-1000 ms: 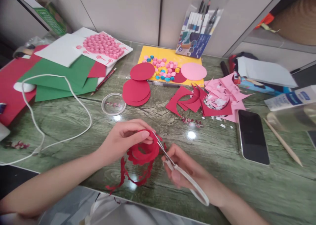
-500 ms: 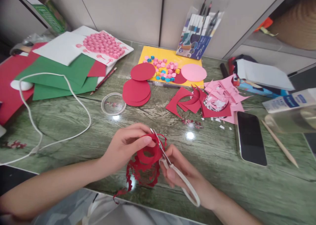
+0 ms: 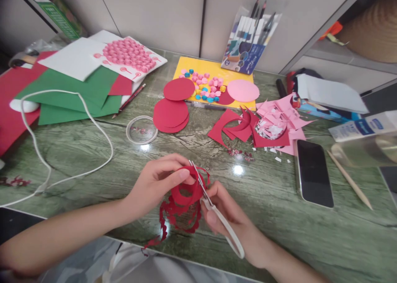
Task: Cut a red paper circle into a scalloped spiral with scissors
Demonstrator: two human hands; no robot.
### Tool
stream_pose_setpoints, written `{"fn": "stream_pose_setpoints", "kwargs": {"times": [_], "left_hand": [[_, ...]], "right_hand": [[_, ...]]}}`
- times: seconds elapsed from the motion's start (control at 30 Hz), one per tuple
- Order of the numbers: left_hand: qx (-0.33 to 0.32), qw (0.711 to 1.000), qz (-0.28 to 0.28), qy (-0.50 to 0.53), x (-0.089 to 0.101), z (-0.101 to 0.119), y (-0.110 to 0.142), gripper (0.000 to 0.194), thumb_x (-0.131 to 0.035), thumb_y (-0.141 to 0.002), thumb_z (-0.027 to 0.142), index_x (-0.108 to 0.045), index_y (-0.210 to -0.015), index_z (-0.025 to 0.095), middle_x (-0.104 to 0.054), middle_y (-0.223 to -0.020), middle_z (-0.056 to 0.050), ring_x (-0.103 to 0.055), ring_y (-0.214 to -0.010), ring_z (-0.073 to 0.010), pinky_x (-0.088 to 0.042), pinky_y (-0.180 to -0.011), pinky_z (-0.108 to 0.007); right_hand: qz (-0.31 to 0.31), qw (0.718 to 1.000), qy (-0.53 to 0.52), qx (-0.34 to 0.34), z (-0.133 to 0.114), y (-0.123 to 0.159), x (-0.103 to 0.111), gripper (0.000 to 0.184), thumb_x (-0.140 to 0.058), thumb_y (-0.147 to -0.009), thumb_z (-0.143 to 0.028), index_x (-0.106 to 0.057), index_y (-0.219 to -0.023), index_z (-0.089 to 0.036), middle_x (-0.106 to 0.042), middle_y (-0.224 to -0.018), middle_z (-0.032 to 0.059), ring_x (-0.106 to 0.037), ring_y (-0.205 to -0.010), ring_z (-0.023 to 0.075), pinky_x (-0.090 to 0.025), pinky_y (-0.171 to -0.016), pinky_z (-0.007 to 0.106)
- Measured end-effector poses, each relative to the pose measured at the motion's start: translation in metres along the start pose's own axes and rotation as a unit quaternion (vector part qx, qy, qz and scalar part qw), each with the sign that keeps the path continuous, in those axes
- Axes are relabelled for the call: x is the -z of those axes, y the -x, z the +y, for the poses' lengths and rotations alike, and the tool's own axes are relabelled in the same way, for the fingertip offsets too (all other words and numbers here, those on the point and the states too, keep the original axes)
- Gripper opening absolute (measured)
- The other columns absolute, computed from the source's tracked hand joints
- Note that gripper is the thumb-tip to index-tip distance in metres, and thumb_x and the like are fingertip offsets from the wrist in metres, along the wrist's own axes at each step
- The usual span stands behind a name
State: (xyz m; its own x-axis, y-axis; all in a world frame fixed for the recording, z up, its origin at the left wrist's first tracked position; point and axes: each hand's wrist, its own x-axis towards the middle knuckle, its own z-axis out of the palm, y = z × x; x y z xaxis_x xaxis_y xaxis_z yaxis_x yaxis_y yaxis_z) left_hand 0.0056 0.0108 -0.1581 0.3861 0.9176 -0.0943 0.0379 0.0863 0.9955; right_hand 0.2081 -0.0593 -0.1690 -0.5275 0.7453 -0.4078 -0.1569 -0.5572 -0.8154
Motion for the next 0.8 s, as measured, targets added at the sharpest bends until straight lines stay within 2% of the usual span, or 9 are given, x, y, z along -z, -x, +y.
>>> {"fn": "stream_pose_setpoints", "kwargs": {"times": [0.23,0.63,0.8], "left_hand": [[0.023,0.998,-0.001,0.065,-0.001,0.0006,0.0007,0.018,-0.068,-0.084,0.032,-0.076,-0.075,0.018,-0.069,-0.101,-0.006,-0.064,-0.092,-0.0154,-0.052,-0.08,-0.026],[0.016,0.999,0.009,0.03,0.0031,0.0039,-0.0013,0.017,-0.068,-0.084,0.03,-0.077,-0.074,0.02,-0.069,-0.108,-0.006,-0.064,-0.099,-0.0185,-0.052,-0.082,-0.028],[0.018,0.999,0.001,0.034,0.0064,0.0076,-0.0038,0.016,-0.069,-0.082,0.026,-0.076,-0.069,0.019,-0.07,-0.105,-0.006,-0.065,-0.096,-0.0177,-0.052,-0.074,-0.026]], "right_hand": [[0.017,1.0,-0.006,0.022,-0.0002,0.0018,0.0008,0.03,-0.059,-0.092,-0.053,-0.042,-0.095,-0.028,-0.039,-0.076,-0.0057,-0.027,-0.061,0.0134,-0.021,-0.056,0.027],[0.03,0.999,0.031,0.004,-0.0055,0.0015,0.0034,0.036,-0.06,-0.089,-0.059,-0.043,-0.092,-0.027,-0.041,-0.077,-0.0042,-0.027,-0.061,0.0146,-0.024,-0.057,0.027],[0.023,0.999,0.041,-0.001,-0.0065,0.0018,0.0042,0.035,-0.06,-0.09,-0.057,-0.044,-0.09,-0.026,-0.041,-0.077,-0.0047,-0.028,-0.061,0.0135,-0.023,-0.057,0.027]]}}
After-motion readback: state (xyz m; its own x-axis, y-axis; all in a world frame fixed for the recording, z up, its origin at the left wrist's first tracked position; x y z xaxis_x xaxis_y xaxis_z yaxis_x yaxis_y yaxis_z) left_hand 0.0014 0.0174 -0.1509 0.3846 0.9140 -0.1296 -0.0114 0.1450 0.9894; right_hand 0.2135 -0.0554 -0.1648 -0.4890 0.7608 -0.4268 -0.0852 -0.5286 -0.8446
